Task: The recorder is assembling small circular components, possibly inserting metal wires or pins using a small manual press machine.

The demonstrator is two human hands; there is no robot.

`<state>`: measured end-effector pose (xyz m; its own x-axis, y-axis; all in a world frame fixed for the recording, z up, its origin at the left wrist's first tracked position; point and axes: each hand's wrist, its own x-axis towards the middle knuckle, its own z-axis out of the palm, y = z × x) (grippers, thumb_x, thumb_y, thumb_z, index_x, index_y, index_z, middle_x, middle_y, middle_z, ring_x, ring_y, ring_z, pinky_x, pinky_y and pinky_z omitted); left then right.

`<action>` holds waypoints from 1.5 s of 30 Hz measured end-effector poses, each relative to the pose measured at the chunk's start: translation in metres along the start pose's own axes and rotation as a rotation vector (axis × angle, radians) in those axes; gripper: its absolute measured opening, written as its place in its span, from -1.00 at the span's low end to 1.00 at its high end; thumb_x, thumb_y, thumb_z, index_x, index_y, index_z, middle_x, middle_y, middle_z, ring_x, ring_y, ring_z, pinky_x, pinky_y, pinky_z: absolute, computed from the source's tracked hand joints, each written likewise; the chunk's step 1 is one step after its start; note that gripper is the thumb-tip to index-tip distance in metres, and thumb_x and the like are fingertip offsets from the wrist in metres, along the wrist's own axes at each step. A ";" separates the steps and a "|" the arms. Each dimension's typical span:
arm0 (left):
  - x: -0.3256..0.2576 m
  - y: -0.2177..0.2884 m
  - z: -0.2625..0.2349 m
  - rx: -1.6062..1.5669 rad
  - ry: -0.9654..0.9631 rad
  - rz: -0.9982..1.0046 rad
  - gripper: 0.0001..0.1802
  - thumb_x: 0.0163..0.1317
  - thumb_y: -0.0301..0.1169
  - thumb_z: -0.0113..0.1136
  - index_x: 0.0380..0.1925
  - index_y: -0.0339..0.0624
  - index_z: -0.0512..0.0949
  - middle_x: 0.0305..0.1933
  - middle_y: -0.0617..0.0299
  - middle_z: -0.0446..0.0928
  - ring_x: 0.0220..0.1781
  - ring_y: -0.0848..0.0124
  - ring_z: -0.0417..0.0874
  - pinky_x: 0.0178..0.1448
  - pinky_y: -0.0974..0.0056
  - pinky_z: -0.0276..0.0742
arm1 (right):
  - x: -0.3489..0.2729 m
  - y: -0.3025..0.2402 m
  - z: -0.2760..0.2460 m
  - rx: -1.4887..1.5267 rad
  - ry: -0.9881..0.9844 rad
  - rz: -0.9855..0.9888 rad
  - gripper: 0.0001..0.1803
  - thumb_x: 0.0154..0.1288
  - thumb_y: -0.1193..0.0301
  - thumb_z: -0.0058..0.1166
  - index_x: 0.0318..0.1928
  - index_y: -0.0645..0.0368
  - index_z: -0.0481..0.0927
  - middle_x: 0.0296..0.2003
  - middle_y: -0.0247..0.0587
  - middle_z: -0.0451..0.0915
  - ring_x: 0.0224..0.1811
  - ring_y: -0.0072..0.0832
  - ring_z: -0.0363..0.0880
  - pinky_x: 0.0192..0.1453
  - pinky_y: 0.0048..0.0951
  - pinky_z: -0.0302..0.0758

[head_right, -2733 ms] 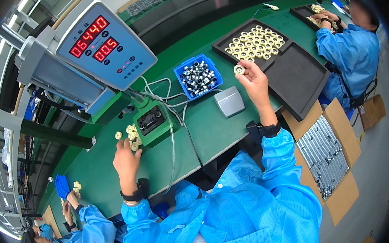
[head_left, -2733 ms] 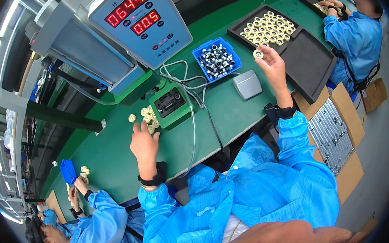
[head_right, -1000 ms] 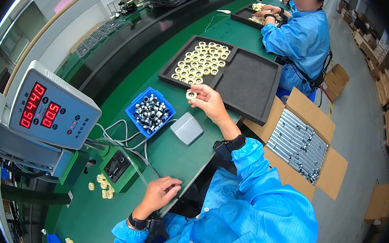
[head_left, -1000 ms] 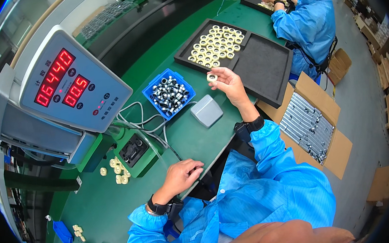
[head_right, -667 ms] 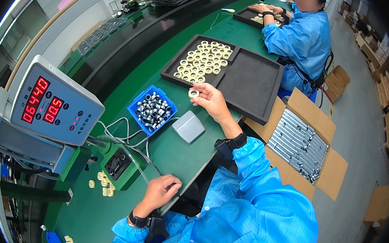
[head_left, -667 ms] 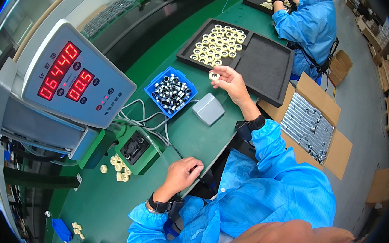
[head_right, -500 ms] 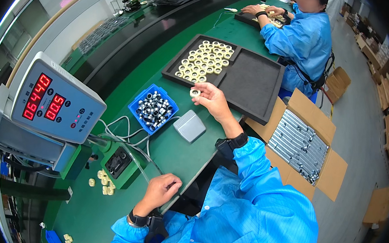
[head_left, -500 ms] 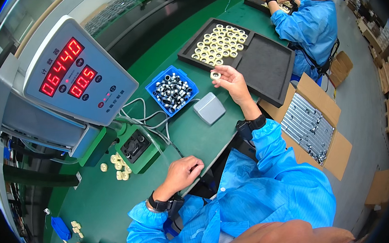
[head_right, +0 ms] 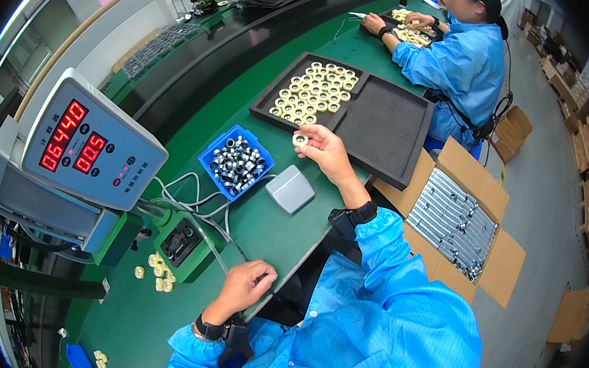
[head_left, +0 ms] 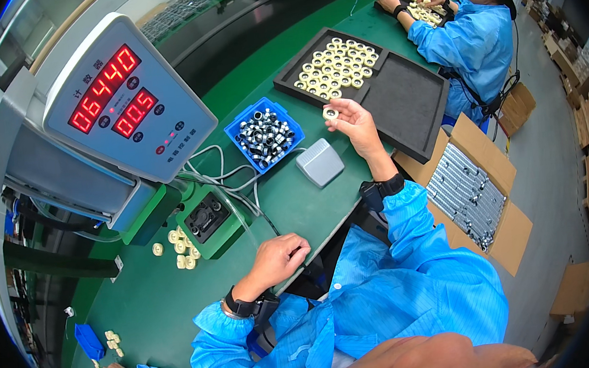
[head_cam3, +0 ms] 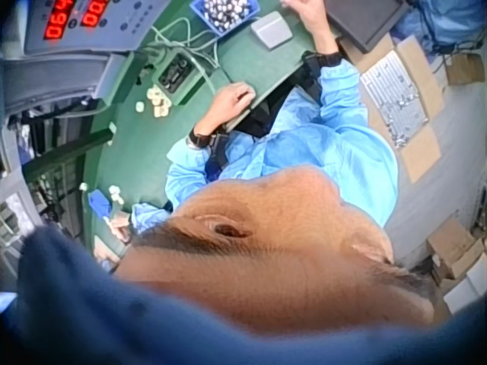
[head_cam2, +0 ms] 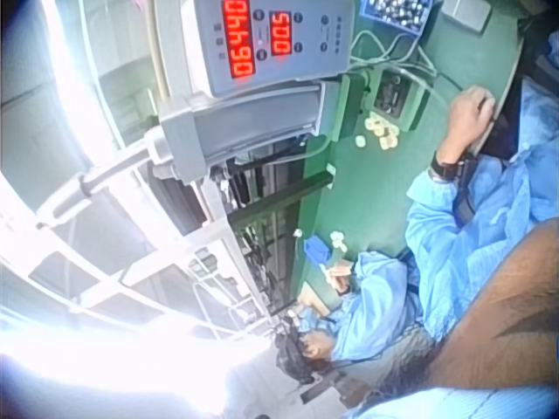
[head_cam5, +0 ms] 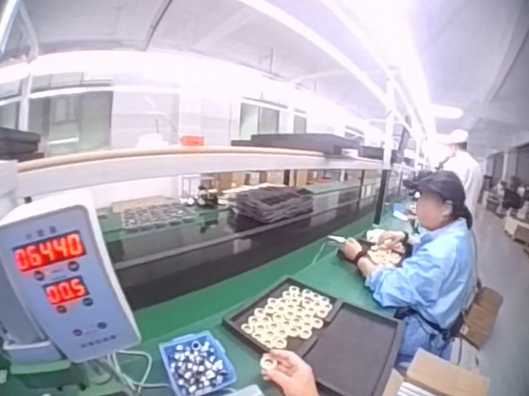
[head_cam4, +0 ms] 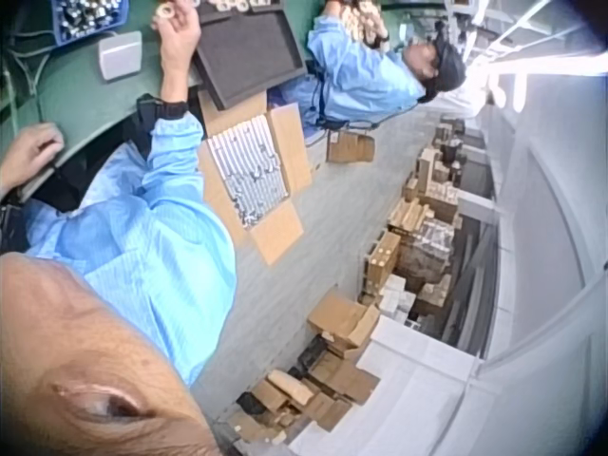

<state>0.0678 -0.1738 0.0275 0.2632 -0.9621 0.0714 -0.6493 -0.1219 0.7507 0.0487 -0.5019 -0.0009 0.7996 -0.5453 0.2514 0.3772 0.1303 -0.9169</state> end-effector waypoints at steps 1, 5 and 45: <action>0.000 0.001 -0.001 -0.001 0.001 -0.001 -0.87 0.18 -0.34 0.14 -0.42 -0.15 0.55 -0.43 0.15 0.54 -0.40 0.14 0.57 -0.36 0.14 0.46 | 0.000 0.000 0.000 0.000 0.000 0.000 -0.55 0.18 0.63 0.09 0.11 0.34 0.38 0.00 -0.05 0.53 -0.16 -0.47 0.59 -0.10 -0.48 0.57; -0.001 -0.002 0.001 -0.002 0.007 0.008 -0.87 0.18 -0.34 0.13 -0.42 -0.15 0.54 -0.43 0.15 0.54 -0.40 0.14 0.57 -0.36 0.14 0.45 | -0.001 -0.001 0.002 0.008 -0.001 -0.001 -0.55 0.17 0.64 0.09 0.11 0.34 0.39 -0.01 -0.06 0.54 -0.17 -0.48 0.59 -0.11 -0.49 0.57; -0.009 -0.019 0.017 -0.044 0.177 0.141 -0.91 0.03 -0.33 0.10 -0.52 -0.07 0.53 -0.49 0.23 0.55 -0.40 0.15 0.57 -0.37 0.04 0.41 | 0.014 0.021 -0.050 -0.018 0.018 0.053 -0.49 0.36 0.53 -0.04 0.27 0.38 0.22 0.20 0.04 0.35 0.20 -0.22 0.42 0.24 -0.32 0.35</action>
<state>0.0658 -0.1674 0.0015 0.2958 -0.9106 0.2888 -0.6579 0.0250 0.7527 0.0444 -0.5479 -0.0326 0.8094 -0.5532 0.1970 0.3263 0.1449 -0.9341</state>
